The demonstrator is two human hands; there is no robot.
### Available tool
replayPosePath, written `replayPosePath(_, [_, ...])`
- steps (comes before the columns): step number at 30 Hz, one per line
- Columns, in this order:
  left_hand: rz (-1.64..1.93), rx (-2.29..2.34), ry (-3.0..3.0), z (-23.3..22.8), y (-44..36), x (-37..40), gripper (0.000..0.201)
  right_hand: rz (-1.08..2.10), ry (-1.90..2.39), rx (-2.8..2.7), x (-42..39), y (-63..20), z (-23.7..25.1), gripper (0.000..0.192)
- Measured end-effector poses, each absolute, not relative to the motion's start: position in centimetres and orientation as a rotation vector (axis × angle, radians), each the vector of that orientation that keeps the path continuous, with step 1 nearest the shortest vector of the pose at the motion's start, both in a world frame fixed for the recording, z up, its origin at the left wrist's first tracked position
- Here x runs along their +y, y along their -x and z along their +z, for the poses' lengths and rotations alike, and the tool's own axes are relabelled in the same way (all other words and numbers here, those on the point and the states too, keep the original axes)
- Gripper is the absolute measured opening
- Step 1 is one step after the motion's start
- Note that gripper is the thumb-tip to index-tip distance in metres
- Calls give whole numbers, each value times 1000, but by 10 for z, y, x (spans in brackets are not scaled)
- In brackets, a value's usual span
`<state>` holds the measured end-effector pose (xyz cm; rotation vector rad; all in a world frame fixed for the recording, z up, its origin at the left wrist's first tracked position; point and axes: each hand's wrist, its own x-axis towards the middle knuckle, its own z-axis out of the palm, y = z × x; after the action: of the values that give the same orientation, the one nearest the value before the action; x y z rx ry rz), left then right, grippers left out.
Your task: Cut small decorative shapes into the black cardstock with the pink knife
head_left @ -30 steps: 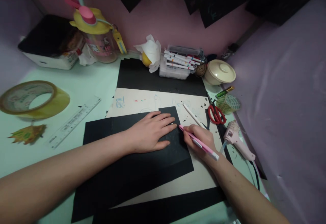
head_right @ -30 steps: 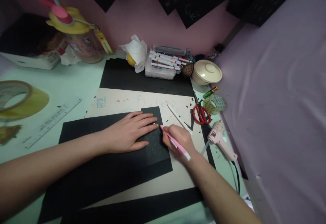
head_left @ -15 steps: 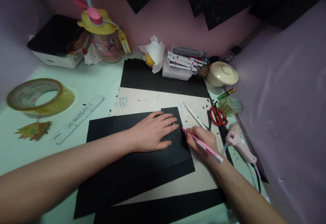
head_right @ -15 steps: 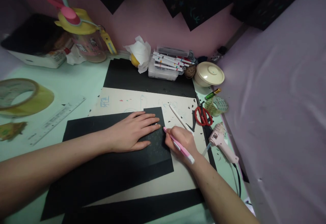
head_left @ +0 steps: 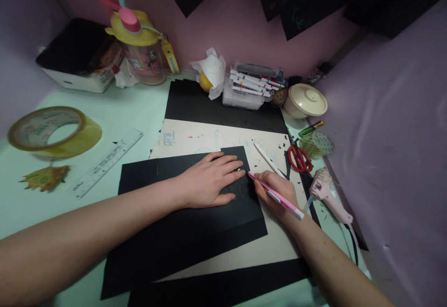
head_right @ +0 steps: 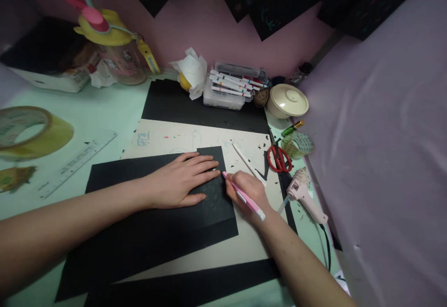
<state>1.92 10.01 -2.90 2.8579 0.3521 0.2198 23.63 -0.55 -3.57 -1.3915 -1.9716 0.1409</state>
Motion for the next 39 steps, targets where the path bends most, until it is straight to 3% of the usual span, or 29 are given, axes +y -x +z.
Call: replayPosePath(39, [223, 347, -2831, -27, -19, 100, 56, 225, 1462, -1932, -7, -235, -32, 15])
